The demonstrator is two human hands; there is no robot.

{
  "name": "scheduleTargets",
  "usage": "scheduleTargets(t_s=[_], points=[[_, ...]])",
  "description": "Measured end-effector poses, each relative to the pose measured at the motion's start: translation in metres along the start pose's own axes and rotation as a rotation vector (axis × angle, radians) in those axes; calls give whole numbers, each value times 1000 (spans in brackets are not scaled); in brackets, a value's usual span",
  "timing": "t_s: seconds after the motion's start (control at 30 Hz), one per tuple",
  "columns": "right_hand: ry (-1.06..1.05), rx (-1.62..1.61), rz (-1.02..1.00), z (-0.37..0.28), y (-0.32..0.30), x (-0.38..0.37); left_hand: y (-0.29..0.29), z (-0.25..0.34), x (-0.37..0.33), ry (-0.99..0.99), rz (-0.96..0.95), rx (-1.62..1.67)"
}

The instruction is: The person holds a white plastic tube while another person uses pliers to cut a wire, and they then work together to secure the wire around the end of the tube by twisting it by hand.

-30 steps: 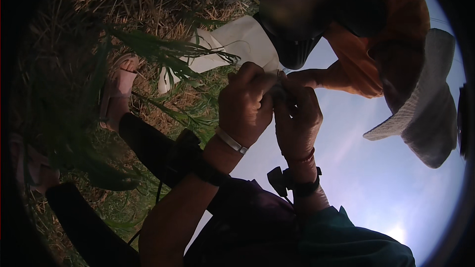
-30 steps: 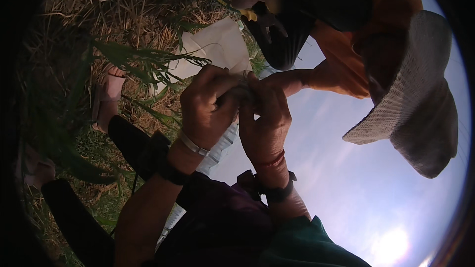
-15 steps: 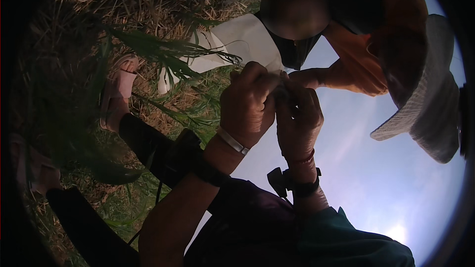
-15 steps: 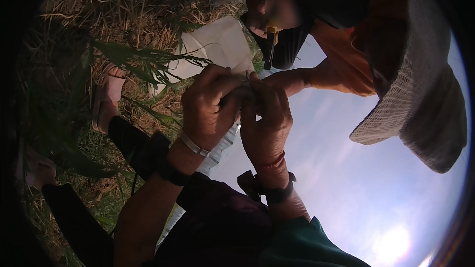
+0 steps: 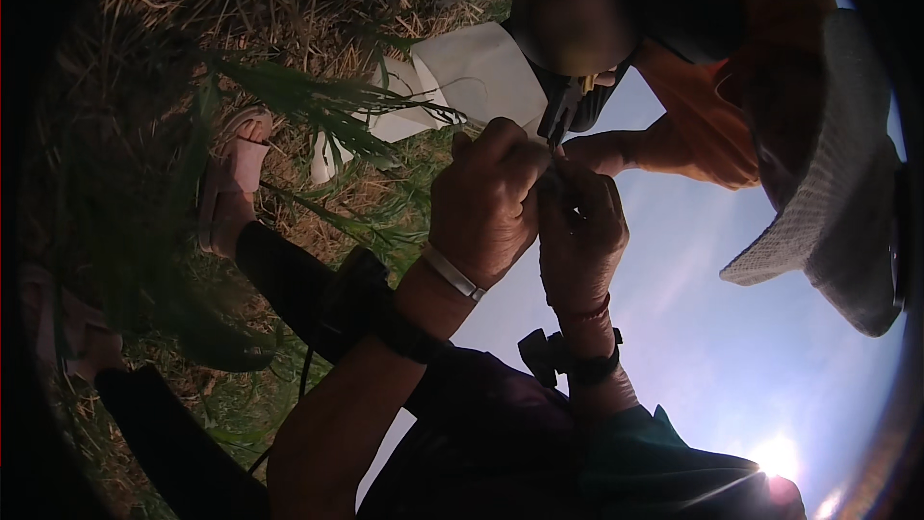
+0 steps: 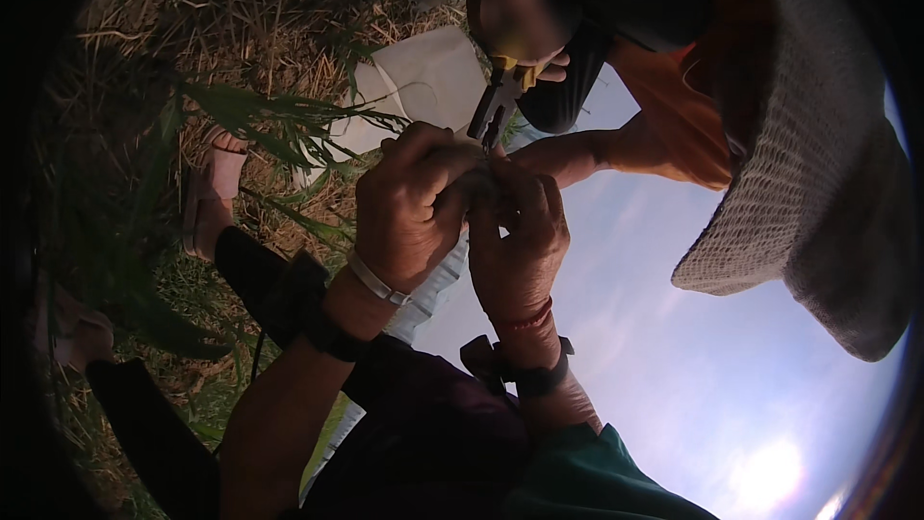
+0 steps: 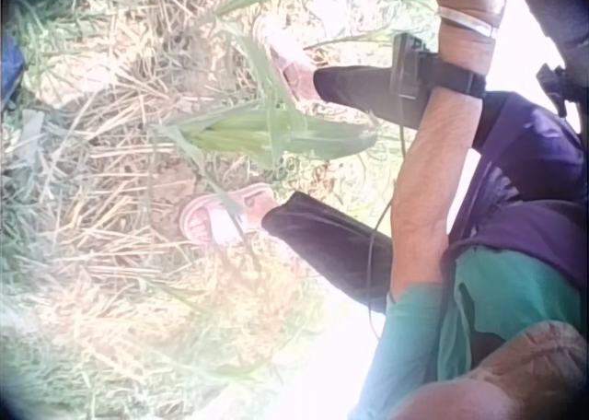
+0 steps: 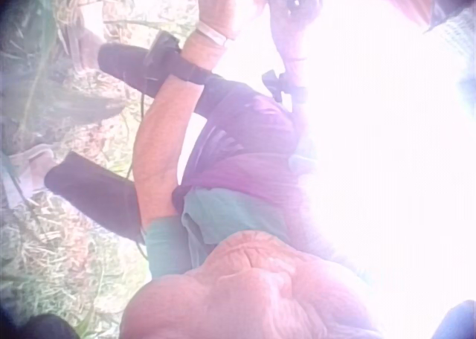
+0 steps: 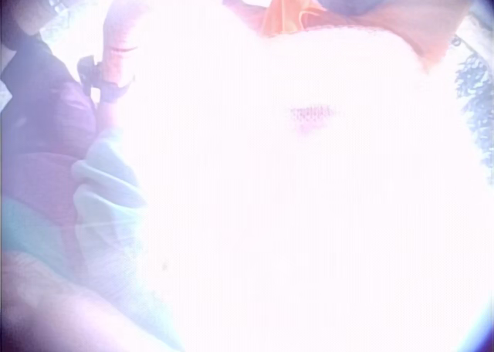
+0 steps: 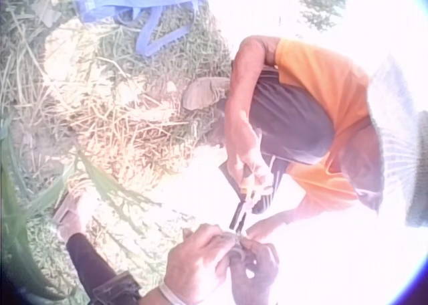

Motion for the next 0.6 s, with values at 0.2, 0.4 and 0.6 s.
scheduleTargets(t_s=[0.2, 0.4, 0.6], points=[[10, -21, 4, -1, 3, -1, 0, -2, 0, 1, -30, -35], [22, 3, -12, -1, 5, 0, -2, -2, 0, 7, -33, -59], [39, 5, -7, -1, 5, -2, -3, 0, -5, 25, -43, -80]])
Point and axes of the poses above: each hand's wrist, its own x-axis away from the middle knuckle, its own y-axis out of the palm, z = x × y, the point moved 7 cm from there along -x, towards the middle knuckle, and after that the axes turned 5 degrees about -x, right-handed, at the moved point
